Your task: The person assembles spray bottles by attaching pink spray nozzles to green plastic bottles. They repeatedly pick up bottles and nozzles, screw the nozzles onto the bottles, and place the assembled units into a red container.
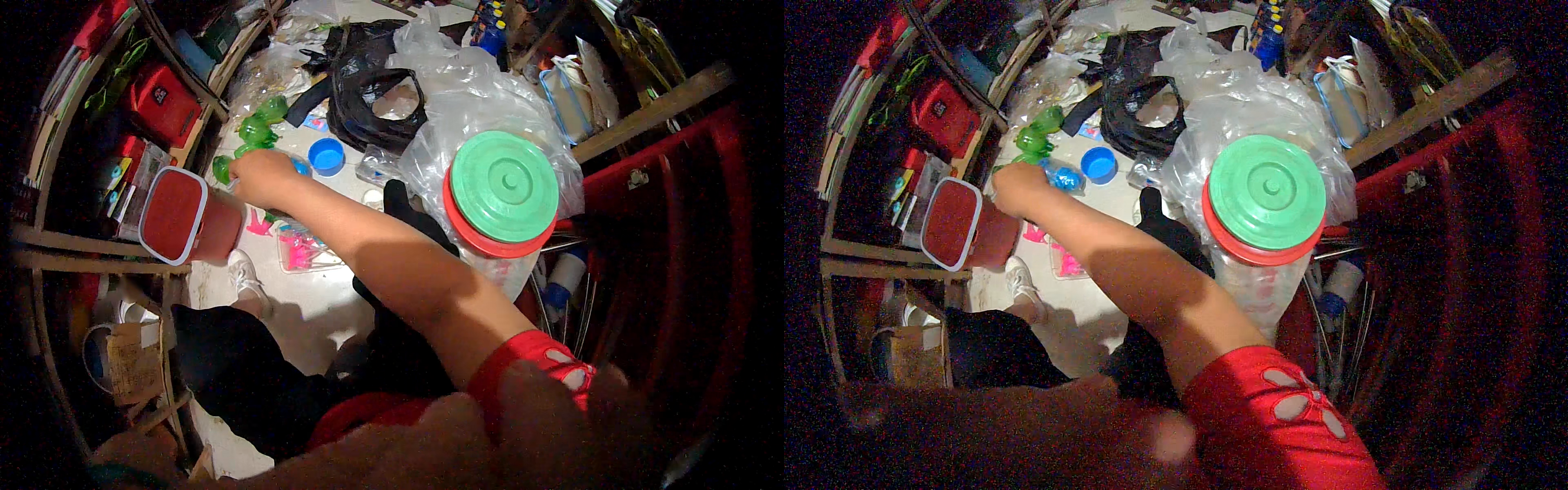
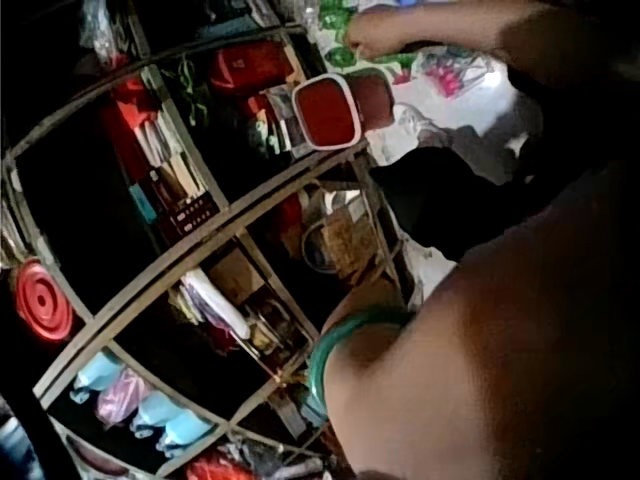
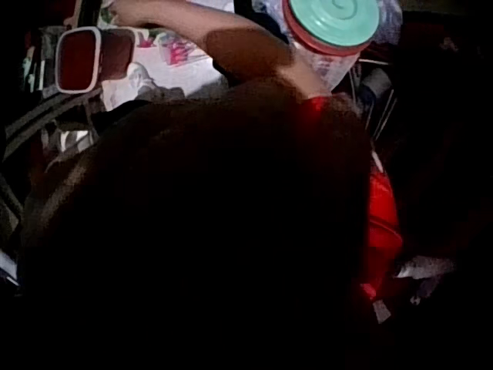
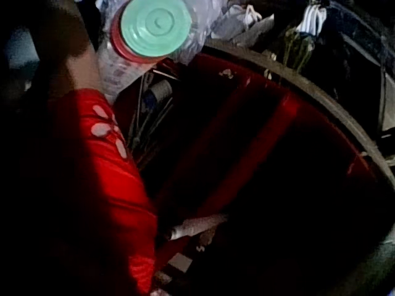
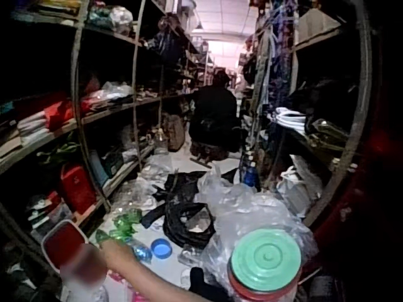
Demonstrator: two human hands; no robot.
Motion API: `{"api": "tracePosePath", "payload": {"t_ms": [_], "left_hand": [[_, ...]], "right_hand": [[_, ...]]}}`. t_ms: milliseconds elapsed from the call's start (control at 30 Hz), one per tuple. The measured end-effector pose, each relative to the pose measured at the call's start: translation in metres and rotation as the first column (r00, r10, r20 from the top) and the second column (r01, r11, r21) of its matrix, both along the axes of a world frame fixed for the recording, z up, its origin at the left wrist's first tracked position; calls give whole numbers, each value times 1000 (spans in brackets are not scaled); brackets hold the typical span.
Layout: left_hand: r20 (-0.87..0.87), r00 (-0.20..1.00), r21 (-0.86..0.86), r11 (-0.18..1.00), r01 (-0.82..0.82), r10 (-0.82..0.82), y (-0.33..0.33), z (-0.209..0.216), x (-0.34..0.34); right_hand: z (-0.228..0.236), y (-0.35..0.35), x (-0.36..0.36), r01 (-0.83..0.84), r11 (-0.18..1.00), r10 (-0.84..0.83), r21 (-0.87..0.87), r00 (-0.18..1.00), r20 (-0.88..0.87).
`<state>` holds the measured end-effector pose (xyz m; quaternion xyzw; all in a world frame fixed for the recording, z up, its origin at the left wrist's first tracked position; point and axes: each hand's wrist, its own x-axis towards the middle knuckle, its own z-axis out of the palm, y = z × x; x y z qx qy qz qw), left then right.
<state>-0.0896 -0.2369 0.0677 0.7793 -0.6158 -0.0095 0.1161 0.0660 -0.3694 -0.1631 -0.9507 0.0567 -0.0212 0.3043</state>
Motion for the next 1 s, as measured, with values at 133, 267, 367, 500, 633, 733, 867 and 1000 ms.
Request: {"api": "tracePosePath", "payload": {"t_ms": [133, 267, 367, 500, 633, 733, 867, 1000], "left_hand": [[-1, 1000, -4, 1000, 24, -24, -5, 0, -2], [0, 1000, -2, 1000, 25, -25, -4, -2, -3], [-3, 999, -12, 999, 51, -51, -6, -2, -5], [-10, 998, -13, 998, 67, -68, -5, -4, -5], [-4, 997, -11, 997, 73, -73, -7, -6, -7], [-6, 996, -25, 995, 93, -93, -9, -7, -8], [8, 995, -23, 995, 102, -101, -12, -6, -11], [5, 995, -30, 994, 104, -104, -10, -8, -9]], "right_hand": [[0, -4, -3, -18, 1000, 18, 0, 1000, 23], [4, 2, -3, -25, 999, 25, 22, 1000, -3], [2, -2, -1, -12, 1000, 11, 15, 1000, 3], [5, -2, -5, -3, 999, 2, 42, 1000, 28], [-1, 1, 0, -2, 999, 1, 36, 1000, 19], [-5, 1, 3, -3, 1000, 3, 13, 1000, -9], [-5, 1, -2, -7, 1000, 6, 25, 999, 53], [3, 2, -3, -5, 998, 3, 70, 999, 35]]}}
